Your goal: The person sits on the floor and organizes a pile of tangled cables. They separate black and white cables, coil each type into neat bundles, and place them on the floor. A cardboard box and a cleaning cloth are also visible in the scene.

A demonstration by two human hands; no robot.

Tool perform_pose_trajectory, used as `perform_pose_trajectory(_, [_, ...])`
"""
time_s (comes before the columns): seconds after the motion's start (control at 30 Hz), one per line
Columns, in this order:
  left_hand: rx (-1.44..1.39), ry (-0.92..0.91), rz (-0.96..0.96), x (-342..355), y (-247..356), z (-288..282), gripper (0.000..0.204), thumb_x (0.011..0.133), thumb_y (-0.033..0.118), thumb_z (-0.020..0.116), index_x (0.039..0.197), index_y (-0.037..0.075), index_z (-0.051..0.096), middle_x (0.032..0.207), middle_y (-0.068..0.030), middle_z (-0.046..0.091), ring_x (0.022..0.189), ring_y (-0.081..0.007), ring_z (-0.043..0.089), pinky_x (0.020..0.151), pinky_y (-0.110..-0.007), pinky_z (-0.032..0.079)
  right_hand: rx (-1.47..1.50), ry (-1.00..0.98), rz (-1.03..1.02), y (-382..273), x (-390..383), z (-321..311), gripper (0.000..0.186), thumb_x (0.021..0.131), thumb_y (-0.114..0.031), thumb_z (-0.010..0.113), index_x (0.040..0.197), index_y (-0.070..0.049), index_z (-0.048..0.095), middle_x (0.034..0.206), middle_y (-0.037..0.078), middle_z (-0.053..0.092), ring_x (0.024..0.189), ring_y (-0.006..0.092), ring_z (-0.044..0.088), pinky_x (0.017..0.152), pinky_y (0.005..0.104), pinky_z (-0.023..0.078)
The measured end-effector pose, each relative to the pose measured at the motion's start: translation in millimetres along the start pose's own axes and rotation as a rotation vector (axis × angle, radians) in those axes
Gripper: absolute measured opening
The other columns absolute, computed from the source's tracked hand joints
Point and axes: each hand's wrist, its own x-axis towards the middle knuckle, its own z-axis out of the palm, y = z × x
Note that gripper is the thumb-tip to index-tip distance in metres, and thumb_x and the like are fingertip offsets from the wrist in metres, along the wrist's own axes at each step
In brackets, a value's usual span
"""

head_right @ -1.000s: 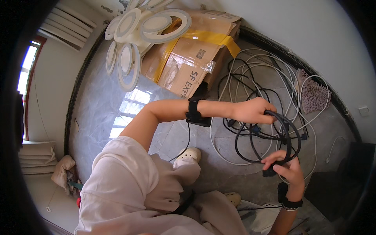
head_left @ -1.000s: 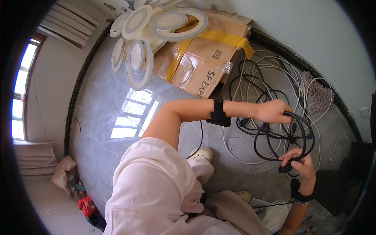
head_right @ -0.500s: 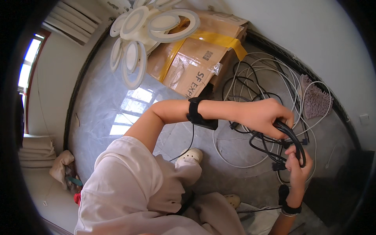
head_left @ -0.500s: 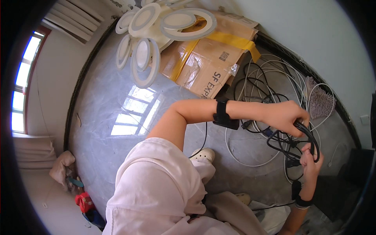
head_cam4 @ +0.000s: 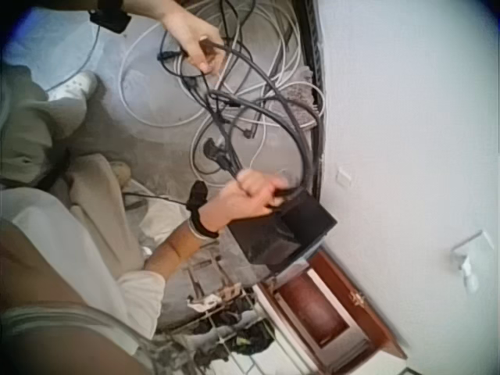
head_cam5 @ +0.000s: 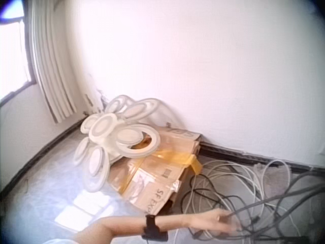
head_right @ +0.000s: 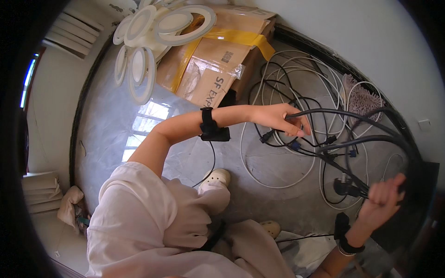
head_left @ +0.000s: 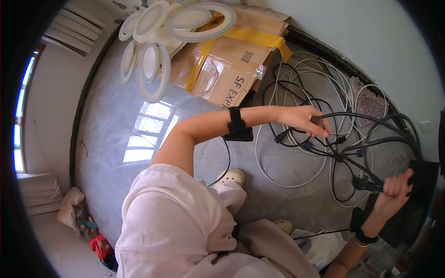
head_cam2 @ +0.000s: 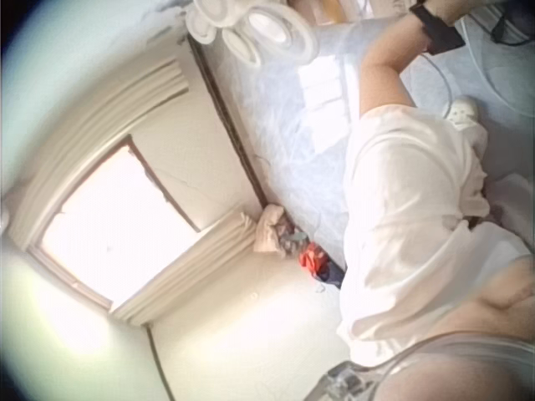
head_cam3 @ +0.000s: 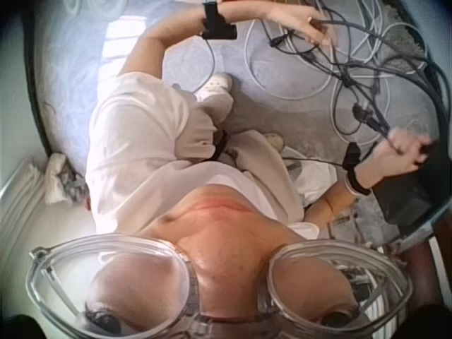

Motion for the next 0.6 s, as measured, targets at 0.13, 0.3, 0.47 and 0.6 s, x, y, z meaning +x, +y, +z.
perform_pose_trajectory(0.13, [-0.076,0.091,0.073,-8.4,-15.1,2.4,0.033,0.091,0.033,0.052,0.080,0.004,0.062,0.063,0.0009,0.051,0.058,-0.0061,0.046,0.055,-0.021,0.036,0.133,0.041,-0.095,-25.0,11.2,-14.2,0.018,0.096,-0.005,0.031,0.111,0.001,0.038,0.059,-0.001,0.020,0.046,0.0070,0.019,0.043,0.0238,0.021])
perform_pose_trajectory(0.3, [-0.111,0.280,0.071,-10.8,-11.3,-12.6,0.051,0.096,0.043,0.036,0.067,0.005,0.055,0.049,0.0026,0.036,0.048,-0.0065,0.035,0.048,-0.022,0.031,0.276,0.079,0.016,-12.9,13.7,-29.7,0.013,0.097,-0.006,0.030,0.105,-0.002,0.039,0.058,-0.001,0.020,0.045,0.0061,0.019,0.043,0.0232,0.020])
perform_pose_trajectory(0.47, [0.036,0.373,-0.018,-17.5,-2.4,-13.7,0.053,0.095,0.042,0.038,0.061,0.005,0.053,0.047,0.0026,0.035,0.045,-0.0081,0.034,0.045,-0.024,0.031,0.030,0.277,0.036,7.0,1.9,-32.4,0.017,0.096,-0.008,0.035,0.109,0.000,0.044,0.057,-0.004,0.020,0.045,0.0046,0.019,0.042,0.0218,0.020])
perform_pose_trajectory(0.6, [0.171,0.414,0.006,-19.8,7.5,-6.8,0.052,0.096,0.043,0.035,0.060,0.007,0.049,0.048,0.0044,0.032,0.045,-0.0055,0.030,0.043,-0.023,0.026,-0.211,0.378,0.061,24.6,-5.6,-18.7,0.017,0.094,-0.008,0.043,0.108,0.000,0.047,0.056,-0.006,0.022,0.044,0.0029,0.019,0.043,0.0211,0.018])
